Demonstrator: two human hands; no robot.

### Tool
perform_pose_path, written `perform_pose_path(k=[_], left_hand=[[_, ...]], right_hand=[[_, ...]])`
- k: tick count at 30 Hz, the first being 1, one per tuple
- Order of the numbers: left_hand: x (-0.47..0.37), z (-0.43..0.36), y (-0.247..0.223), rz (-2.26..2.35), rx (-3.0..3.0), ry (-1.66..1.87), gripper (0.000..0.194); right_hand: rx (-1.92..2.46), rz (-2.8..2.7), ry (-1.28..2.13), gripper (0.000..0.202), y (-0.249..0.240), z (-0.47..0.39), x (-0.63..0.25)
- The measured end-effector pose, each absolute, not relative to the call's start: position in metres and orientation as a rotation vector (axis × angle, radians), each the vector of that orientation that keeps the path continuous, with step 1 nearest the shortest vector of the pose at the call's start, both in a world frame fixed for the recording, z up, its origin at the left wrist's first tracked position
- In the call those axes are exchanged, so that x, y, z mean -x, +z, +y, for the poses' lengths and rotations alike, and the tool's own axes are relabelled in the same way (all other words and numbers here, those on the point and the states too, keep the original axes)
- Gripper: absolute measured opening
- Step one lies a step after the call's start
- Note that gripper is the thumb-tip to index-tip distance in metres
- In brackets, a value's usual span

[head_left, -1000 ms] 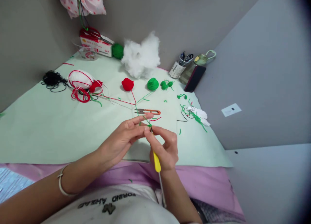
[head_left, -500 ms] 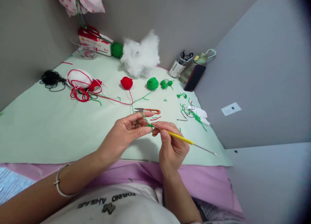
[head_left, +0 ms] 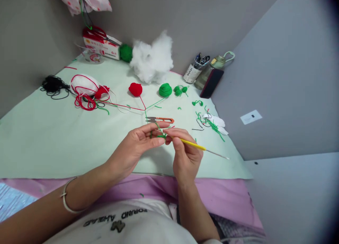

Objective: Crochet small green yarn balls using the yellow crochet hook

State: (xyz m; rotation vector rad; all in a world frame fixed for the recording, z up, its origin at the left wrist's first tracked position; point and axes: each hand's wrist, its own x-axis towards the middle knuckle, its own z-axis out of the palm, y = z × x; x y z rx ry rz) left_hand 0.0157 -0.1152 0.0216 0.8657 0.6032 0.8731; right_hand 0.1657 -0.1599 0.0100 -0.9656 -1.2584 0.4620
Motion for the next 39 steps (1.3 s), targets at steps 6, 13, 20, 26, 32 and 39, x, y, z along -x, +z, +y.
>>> perform_pose_path(k=[6, 13, 20, 26, 32, 39], left_hand=[[-0.012, -0.117, 0.022, 0.649, -0.976, 0.932, 0.031], [-0.010, -0.115, 0.023, 0.723, -1.029, 0.903, 0.029], [-0.011, -0.117, 0.025, 0.760, -1.066, 0.938, 0.031], [-0.016, -0.119, 0.025, 0.712, -0.942, 0.942, 0.036], [-0.013, -0.111, 0.023, 0.636, -0.701, 0.768, 0.028], [-0.017, -0.116, 0.024, 0.617, -0.897, 0.895, 0.029]], right_hand=[[1.004, -1.188, 0.560, 0.017, 0.008, -0.159, -0.168], [0.915, -1.146, 0.665, 0.019, 0.009, -0.161, -0.172], [0.994, -1.526, 0.137, 0.024, 0.011, -0.170, -0.170], [1.089, -1.711, -0.339, 0.038, -0.008, -0.168, -0.167], [1.037, -1.374, 0.158, 0.023, 0.003, -0.165, -0.168], [1.000, -1.421, 0.233, 0.024, 0.007, -0.160, -0.164]])
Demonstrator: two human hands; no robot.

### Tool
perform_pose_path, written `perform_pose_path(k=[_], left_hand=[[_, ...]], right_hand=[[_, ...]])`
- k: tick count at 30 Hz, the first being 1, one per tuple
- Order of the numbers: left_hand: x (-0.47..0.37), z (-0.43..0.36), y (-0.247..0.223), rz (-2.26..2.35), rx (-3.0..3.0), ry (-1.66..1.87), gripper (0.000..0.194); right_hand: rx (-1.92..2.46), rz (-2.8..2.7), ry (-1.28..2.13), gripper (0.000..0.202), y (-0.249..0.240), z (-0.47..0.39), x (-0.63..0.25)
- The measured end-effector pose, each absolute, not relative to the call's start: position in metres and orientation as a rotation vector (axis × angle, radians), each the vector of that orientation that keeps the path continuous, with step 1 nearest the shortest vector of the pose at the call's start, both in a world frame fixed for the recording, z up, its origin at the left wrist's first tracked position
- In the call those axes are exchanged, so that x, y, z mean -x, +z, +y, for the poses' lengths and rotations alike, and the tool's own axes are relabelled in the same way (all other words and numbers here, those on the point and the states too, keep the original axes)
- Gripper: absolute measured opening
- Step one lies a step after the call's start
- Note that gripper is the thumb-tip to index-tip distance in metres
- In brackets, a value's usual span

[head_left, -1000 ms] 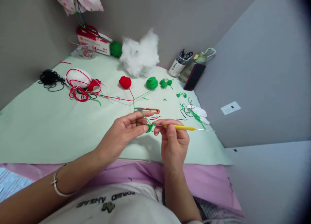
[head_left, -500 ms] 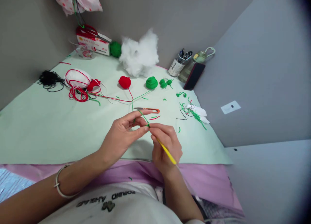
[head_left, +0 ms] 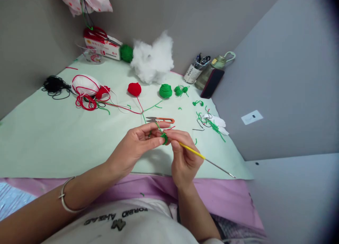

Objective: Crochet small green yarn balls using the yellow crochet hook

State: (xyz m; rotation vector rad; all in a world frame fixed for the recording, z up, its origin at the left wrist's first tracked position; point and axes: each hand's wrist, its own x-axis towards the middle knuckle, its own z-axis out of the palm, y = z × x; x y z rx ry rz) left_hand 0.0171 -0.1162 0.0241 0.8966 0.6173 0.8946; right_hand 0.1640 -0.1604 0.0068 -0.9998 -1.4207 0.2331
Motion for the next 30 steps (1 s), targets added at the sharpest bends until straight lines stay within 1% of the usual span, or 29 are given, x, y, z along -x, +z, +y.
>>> perform_pose_path(k=[4, 6, 9, 12, 18, 20, 23, 27, 30], left_hand=[[-0.020, -0.116, 0.022, 0.599, -0.803, 0.866, 0.036], [-0.020, -0.113, 0.021, 0.567, -0.727, 0.797, 0.032], [-0.019, -0.109, 0.020, 0.563, -0.658, 0.779, 0.021], [-0.017, -0.109, 0.019, 0.609, -0.741, 0.821, 0.023], [-0.016, -0.114, 0.020, 0.571, -0.886, 0.852, 0.033], [-0.015, -0.114, 0.019, 0.589, -0.914, 0.848, 0.034], [-0.013, -0.113, 0.017, 0.626, -0.940, 0.850, 0.029], [-0.012, -0.113, 0.018, 0.658, -0.952, 0.865, 0.025], [-0.013, -0.113, 0.020, 0.666, -0.973, 0.893, 0.025]], right_hand=[[1.040, -1.535, 0.001, 0.035, -0.002, -0.162, -0.163], [1.040, -1.553, -0.036, 0.036, -0.002, -0.164, -0.165], [1.024, -1.363, 0.180, 0.027, 0.004, -0.164, -0.169], [0.960, -1.196, 0.417, 0.021, 0.009, -0.163, -0.171], [0.974, -1.229, 0.522, 0.016, 0.007, -0.160, -0.169], [0.957, -1.151, 0.607, 0.016, 0.005, -0.159, -0.171], [0.893, -1.090, 0.712, 0.018, 0.005, -0.160, -0.174], [0.910, -1.147, 0.695, 0.020, 0.008, -0.163, -0.176], [0.954, -1.256, 0.530, 0.019, 0.008, -0.167, -0.175]])
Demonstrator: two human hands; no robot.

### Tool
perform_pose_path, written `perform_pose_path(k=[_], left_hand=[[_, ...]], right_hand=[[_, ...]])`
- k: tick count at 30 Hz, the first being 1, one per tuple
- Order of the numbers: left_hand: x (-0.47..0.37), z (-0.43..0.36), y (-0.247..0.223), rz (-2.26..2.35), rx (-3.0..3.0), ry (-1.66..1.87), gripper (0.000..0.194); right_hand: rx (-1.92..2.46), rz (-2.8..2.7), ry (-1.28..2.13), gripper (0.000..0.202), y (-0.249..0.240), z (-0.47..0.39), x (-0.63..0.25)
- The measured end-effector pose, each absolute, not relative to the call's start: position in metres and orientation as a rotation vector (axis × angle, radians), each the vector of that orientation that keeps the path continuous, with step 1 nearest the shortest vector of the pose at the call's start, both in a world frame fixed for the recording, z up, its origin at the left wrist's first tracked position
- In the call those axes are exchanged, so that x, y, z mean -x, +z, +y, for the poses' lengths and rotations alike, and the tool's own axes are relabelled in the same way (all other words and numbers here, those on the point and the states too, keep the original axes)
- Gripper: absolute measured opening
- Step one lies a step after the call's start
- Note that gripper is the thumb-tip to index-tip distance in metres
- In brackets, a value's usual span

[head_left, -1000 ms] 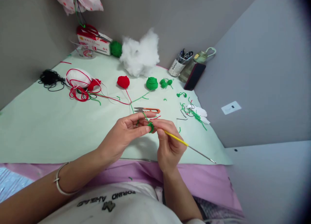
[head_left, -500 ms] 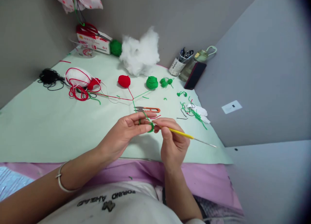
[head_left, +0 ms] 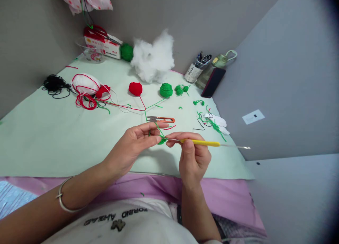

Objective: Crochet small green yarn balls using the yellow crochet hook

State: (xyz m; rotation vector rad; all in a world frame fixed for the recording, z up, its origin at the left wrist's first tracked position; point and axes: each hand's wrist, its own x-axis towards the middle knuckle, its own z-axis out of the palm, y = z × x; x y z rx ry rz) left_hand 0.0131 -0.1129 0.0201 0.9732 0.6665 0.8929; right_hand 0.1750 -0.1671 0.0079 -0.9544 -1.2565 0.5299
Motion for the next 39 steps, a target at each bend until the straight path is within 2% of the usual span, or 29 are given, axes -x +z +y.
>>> perform_pose_path(k=[5, 14, 16, 18, 20, 22, 29, 33, 36, 39], left_hand=[[-0.014, -0.113, 0.020, 0.697, -1.019, 0.918, 0.025], [-0.015, -0.118, 0.022, 0.637, -0.849, 0.838, 0.036], [-0.015, -0.116, 0.023, 0.592, -0.739, 0.764, 0.031], [-0.015, -0.114, 0.022, 0.587, -0.706, 0.753, 0.026], [-0.015, -0.113, 0.022, 0.610, -0.746, 0.791, 0.028], [-0.015, -0.115, 0.023, 0.622, -0.818, 0.817, 0.032], [-0.022, -0.119, 0.022, 0.605, -0.827, 0.897, 0.039], [-0.023, -0.115, 0.020, 0.567, -0.698, 0.796, 0.028], [-0.021, -0.112, 0.020, 0.565, -0.660, 0.792, 0.019], [-0.020, -0.112, 0.021, 0.601, -0.744, 0.834, 0.022]], right_hand=[[0.949, -1.539, 0.088, 0.023, 0.004, -0.169, -0.172], [1.079, -1.708, -0.318, 0.036, -0.012, -0.169, -0.171], [1.065, -1.642, -0.204, 0.034, -0.010, -0.170, -0.170], [1.029, -1.471, 0.050, 0.029, -0.004, -0.170, -0.171], [0.968, -1.299, 0.289, 0.025, 0.003, -0.168, -0.170], [0.942, -1.267, 0.388, 0.022, 0.007, -0.165, -0.169], [1.055, -1.452, 0.123, 0.031, -0.003, -0.165, -0.164], [1.074, -1.581, -0.113, 0.037, -0.008, -0.167, -0.168], [1.046, -1.378, 0.134, 0.028, -0.002, -0.167, -0.172], [0.960, -1.189, 0.402, 0.022, 0.005, -0.165, -0.172]])
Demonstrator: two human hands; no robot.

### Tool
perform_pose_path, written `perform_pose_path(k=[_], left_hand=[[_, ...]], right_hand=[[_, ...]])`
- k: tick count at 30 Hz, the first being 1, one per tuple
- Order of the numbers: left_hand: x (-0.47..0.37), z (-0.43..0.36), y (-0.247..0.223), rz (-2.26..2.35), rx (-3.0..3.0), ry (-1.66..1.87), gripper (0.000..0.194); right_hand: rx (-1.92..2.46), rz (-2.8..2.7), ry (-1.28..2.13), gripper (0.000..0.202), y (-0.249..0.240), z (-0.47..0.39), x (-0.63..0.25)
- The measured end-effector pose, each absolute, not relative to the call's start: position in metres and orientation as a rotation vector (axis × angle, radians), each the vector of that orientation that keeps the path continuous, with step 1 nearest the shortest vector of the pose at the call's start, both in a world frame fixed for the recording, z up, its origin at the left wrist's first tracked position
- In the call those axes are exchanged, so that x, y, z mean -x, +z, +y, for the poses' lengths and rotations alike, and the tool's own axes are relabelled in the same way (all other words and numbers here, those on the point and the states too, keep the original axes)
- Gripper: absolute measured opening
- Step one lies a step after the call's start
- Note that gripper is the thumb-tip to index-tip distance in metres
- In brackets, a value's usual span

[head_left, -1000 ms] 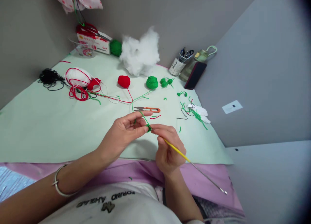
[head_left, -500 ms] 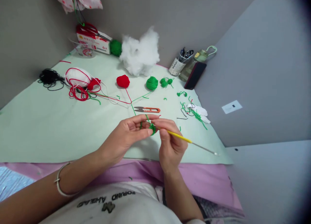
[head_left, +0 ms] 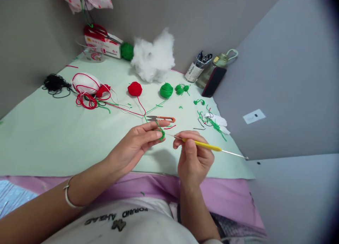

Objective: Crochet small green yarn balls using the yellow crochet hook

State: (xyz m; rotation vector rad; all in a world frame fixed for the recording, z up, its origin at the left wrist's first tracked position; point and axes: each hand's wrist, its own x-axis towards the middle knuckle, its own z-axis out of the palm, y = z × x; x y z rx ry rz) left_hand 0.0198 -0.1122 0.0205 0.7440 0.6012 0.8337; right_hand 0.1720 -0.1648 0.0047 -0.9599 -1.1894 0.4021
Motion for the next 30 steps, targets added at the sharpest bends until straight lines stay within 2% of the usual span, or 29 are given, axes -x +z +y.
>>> perform_pose_path(k=[6, 13, 16, 22, 30], left_hand=[[-0.018, -0.118, 0.019, 0.624, -0.873, 0.892, 0.031], [-0.015, -0.116, 0.020, 0.670, -0.913, 0.886, 0.026], [-0.014, -0.116, 0.022, 0.688, -0.924, 0.871, 0.024], [-0.013, -0.116, 0.024, 0.715, -0.975, 0.895, 0.023], [-0.018, -0.120, 0.025, 0.700, -0.825, 0.863, 0.038]], right_hand=[[0.999, -1.271, 0.426, 0.017, 0.006, -0.162, -0.167], [0.912, -1.102, 0.690, 0.018, 0.004, -0.161, -0.174], [0.923, -1.123, 0.687, 0.018, 0.004, -0.163, -0.175], [0.964, -1.427, 0.251, 0.023, 0.007, -0.169, -0.173], [1.110, -1.729, -0.344, 0.039, -0.014, -0.167, -0.174]])
